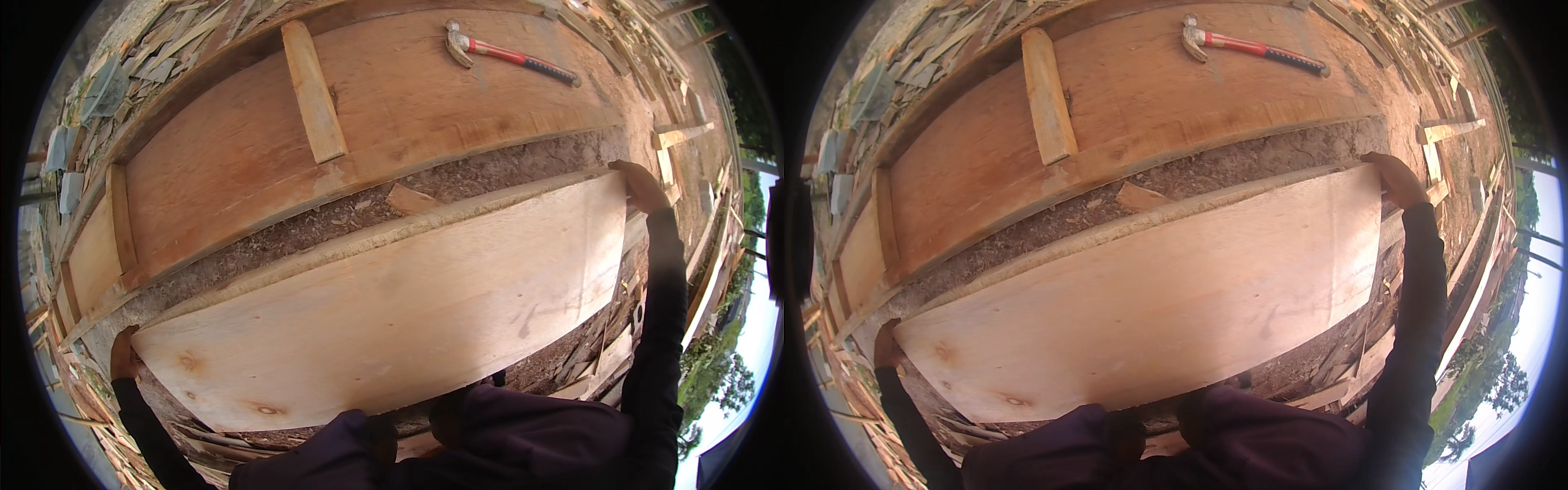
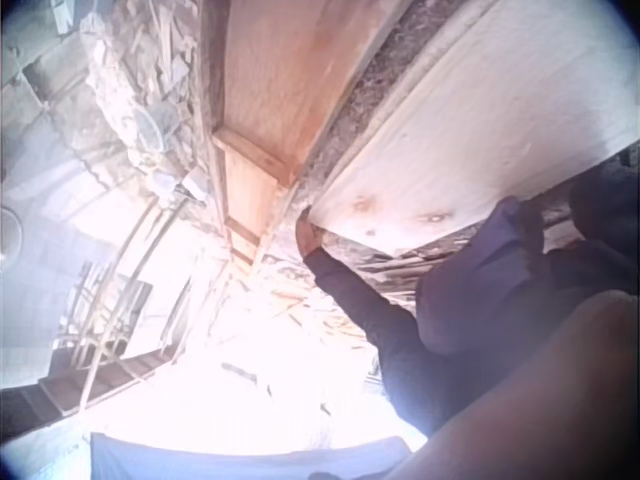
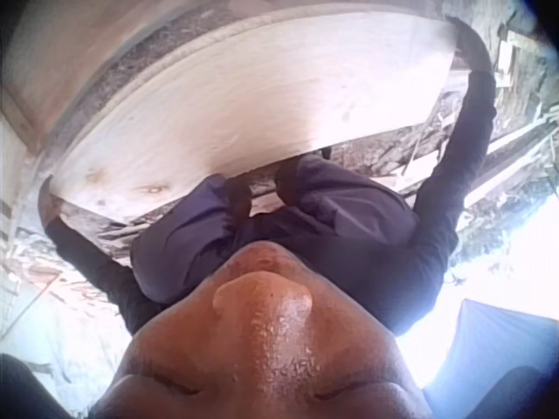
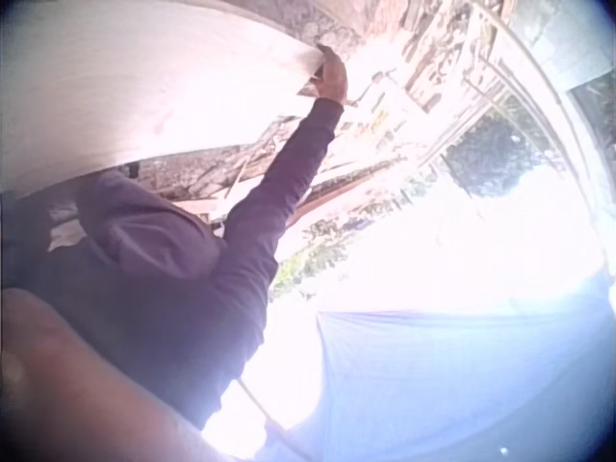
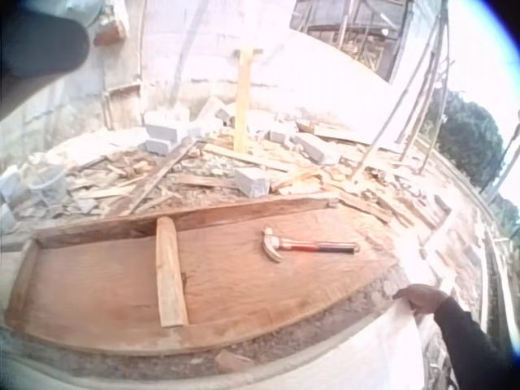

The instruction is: The person marks a line on a wooden plank using a pencil and a metal ruler, then uses a hand saw to cut along the marked line. After cutting, the person lifts the plank and places it onto a wooden frame structure.

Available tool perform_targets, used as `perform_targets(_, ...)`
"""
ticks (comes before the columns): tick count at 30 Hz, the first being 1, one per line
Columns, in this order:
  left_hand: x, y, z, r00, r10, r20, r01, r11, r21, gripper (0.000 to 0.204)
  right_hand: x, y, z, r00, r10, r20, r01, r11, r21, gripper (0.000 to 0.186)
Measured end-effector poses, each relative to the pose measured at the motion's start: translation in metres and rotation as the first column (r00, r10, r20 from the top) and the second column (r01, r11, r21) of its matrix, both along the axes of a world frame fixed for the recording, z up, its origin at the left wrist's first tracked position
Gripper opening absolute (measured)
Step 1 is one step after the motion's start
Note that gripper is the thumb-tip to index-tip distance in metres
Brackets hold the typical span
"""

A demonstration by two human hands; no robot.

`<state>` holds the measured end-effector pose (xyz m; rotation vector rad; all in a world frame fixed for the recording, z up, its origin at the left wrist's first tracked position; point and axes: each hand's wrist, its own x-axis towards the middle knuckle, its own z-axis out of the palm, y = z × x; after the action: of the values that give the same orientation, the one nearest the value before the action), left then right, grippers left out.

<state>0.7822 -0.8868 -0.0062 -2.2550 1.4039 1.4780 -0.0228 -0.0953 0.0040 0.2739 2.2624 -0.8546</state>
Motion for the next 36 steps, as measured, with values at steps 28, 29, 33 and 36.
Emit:
perform_targets(28,-0.05,0.03,-0.012,0.71,-0.093,-0.698,0.1,0.995,-0.031,0.055,-0.005,0.058,-0.027,0.771,0.46,-0.441,-0.425,0.887,0.181,0.061)
perform_targets(29,-0.037,0.024,-0.015,0.732,-0.115,-0.671,0.085,0.993,-0.078,0.056,-0.002,0.044,-0.033,0.917,0.137,-0.376,-0.18,0.98,-0.084,0.062)
perform_targets(33,-0.029,0.022,-0.016,0.702,-0.199,-0.684,0.112,0.979,-0.169,0.055,0.014,0.02,-0.028,0.942,-0.278,-0.188,0.194,0.908,-0.373,0.066)
perform_targets(36,-0.022,0.028,-0.021,0.731,-0.198,-0.653,0.024,0.964,-0.265,0.054,0.018,0.013,-0.026,0.907,-0.323,-0.269,0.218,0.908,-0.356,0.06)
